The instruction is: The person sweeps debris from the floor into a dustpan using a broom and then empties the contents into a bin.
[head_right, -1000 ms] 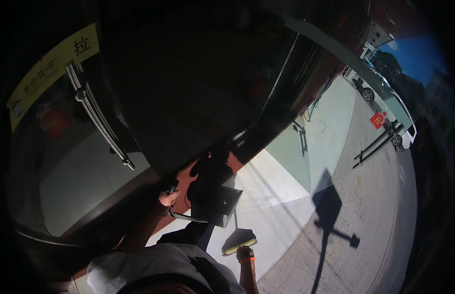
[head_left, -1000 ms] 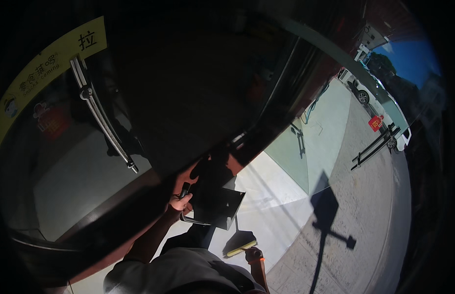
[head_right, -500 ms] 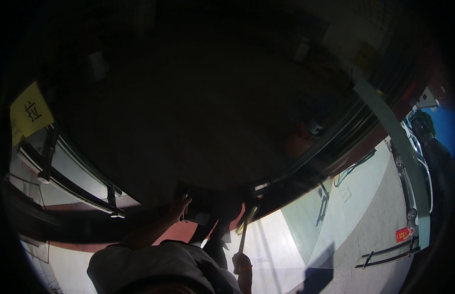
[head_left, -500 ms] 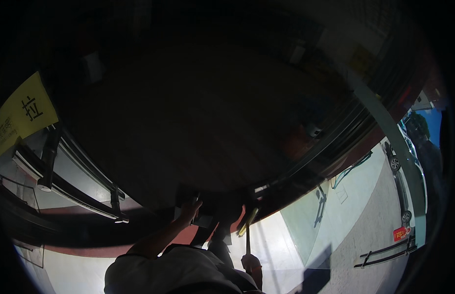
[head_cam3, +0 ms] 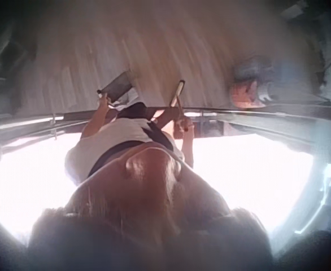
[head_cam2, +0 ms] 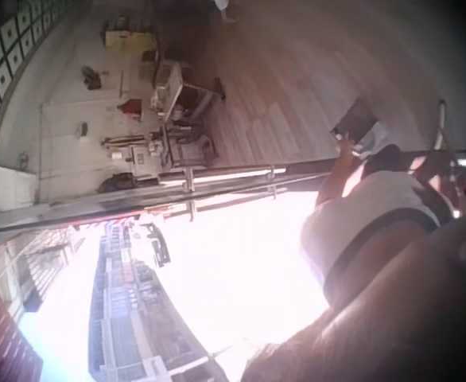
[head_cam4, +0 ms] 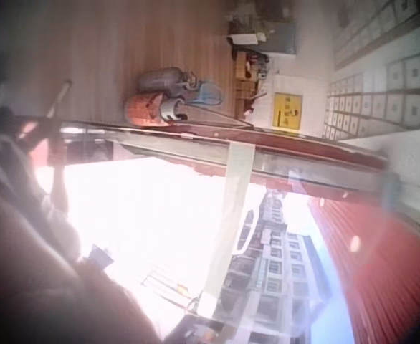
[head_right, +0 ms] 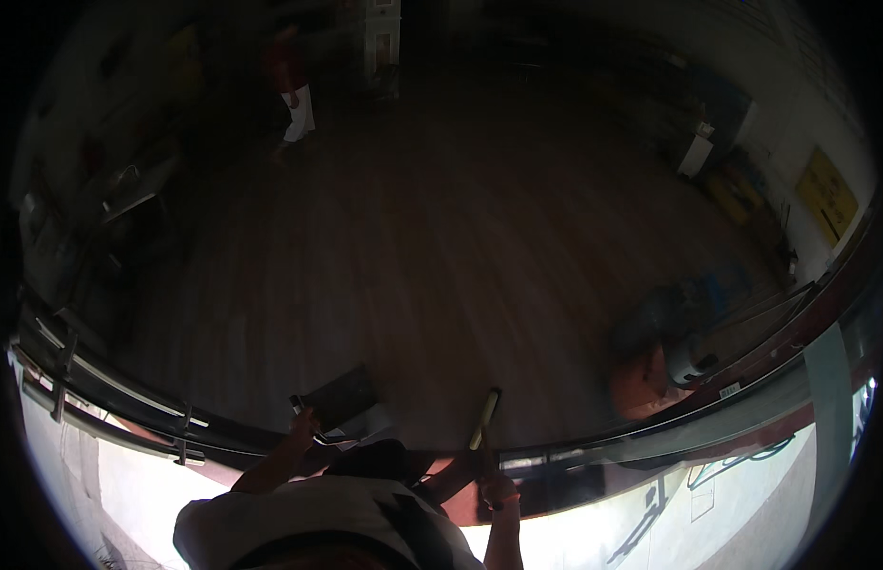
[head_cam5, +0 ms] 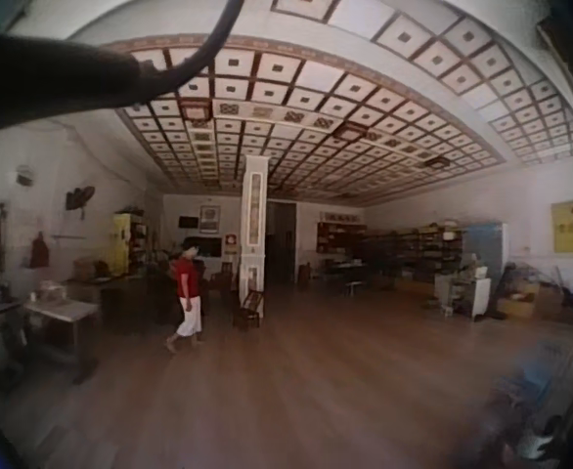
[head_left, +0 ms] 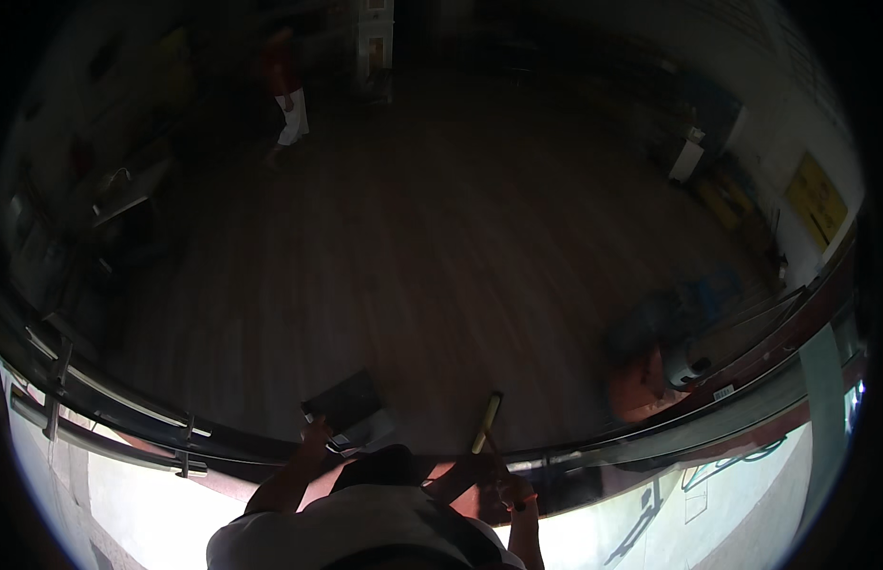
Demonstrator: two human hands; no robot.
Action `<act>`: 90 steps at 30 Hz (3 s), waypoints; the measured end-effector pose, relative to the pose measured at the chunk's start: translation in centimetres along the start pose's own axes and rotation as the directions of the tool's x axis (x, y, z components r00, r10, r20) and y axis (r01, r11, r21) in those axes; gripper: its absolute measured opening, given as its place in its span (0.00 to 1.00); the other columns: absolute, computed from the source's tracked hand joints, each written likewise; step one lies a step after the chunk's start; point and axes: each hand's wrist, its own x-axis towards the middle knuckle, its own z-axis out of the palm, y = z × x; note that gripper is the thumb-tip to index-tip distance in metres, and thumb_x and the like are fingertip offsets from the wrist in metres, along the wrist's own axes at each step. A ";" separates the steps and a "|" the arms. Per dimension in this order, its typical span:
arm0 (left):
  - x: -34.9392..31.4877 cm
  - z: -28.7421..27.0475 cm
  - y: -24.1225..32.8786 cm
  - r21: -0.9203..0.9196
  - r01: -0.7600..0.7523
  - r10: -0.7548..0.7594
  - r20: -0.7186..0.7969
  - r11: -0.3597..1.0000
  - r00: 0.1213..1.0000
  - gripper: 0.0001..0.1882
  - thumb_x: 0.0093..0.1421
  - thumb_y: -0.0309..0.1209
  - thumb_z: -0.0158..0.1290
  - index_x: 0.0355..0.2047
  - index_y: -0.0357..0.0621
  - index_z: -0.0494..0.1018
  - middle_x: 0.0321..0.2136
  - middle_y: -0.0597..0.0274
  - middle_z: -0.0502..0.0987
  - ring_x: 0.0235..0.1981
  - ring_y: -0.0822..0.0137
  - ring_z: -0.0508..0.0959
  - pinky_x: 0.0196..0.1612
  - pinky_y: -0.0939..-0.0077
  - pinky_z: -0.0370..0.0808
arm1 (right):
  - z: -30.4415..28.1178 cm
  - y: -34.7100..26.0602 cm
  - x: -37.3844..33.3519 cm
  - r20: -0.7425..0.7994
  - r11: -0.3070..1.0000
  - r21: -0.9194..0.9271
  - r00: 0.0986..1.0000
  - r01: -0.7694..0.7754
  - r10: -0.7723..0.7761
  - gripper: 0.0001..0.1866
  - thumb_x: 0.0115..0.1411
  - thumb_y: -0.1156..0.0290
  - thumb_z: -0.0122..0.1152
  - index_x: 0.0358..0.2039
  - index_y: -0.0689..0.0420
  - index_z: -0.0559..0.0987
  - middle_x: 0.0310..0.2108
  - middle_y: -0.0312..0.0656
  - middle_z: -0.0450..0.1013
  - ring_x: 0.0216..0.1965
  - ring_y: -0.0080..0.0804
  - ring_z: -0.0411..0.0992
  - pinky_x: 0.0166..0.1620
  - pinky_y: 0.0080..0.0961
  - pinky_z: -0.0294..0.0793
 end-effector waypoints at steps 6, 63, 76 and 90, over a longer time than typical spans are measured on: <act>7.2 6.5 -2.4 -0.261 0.048 -0.098 -0.182 0.964 0.978 0.05 0.44 0.30 0.45 0.17 0.42 0.63 0.11 0.61 0.63 0.12 0.66 0.66 0.15 0.77 0.65 | 0.7 -14.0 8.8 -0.097 0.798 0.598 0.982 -0.071 0.159 0.04 0.45 0.80 0.39 0.22 0.67 0.62 0.14 0.42 0.60 0.12 0.28 0.61 0.10 0.16 0.62; 65.9 112.7 26.0 0.252 0.323 -0.323 -0.043 0.912 0.945 0.09 0.44 0.34 0.39 0.13 0.43 0.57 0.13 0.61 0.62 0.17 0.66 0.64 0.21 0.71 0.63 | -5.8 -110.3 72.2 -0.562 0.009 0.800 0.744 0.600 0.360 0.13 0.44 0.65 0.48 0.08 0.56 0.64 0.09 0.34 0.59 0.13 0.24 0.61 0.14 0.16 0.64; 78.3 132.4 31.6 0.163 0.353 -0.328 -0.163 0.921 0.931 0.07 0.45 0.28 0.35 0.14 0.40 0.54 0.12 0.61 0.58 0.18 0.67 0.61 0.23 0.71 0.63 | -10.6 -137.9 90.1 -0.849 0.343 0.523 0.442 0.780 0.288 0.03 0.44 0.76 0.42 0.21 0.58 0.66 0.19 0.38 0.63 0.22 0.28 0.63 0.23 0.20 0.67; 93.1 172.0 43.3 -0.182 0.420 -0.453 -0.218 0.889 0.864 0.05 0.46 0.28 0.36 0.16 0.44 0.54 0.11 0.64 0.58 0.14 0.69 0.60 0.20 0.75 0.63 | -22.6 -158.0 104.7 -0.864 0.534 0.469 0.490 0.704 0.113 0.02 0.42 0.80 0.42 0.17 0.59 0.62 0.12 0.37 0.59 0.14 0.27 0.61 0.18 0.19 0.66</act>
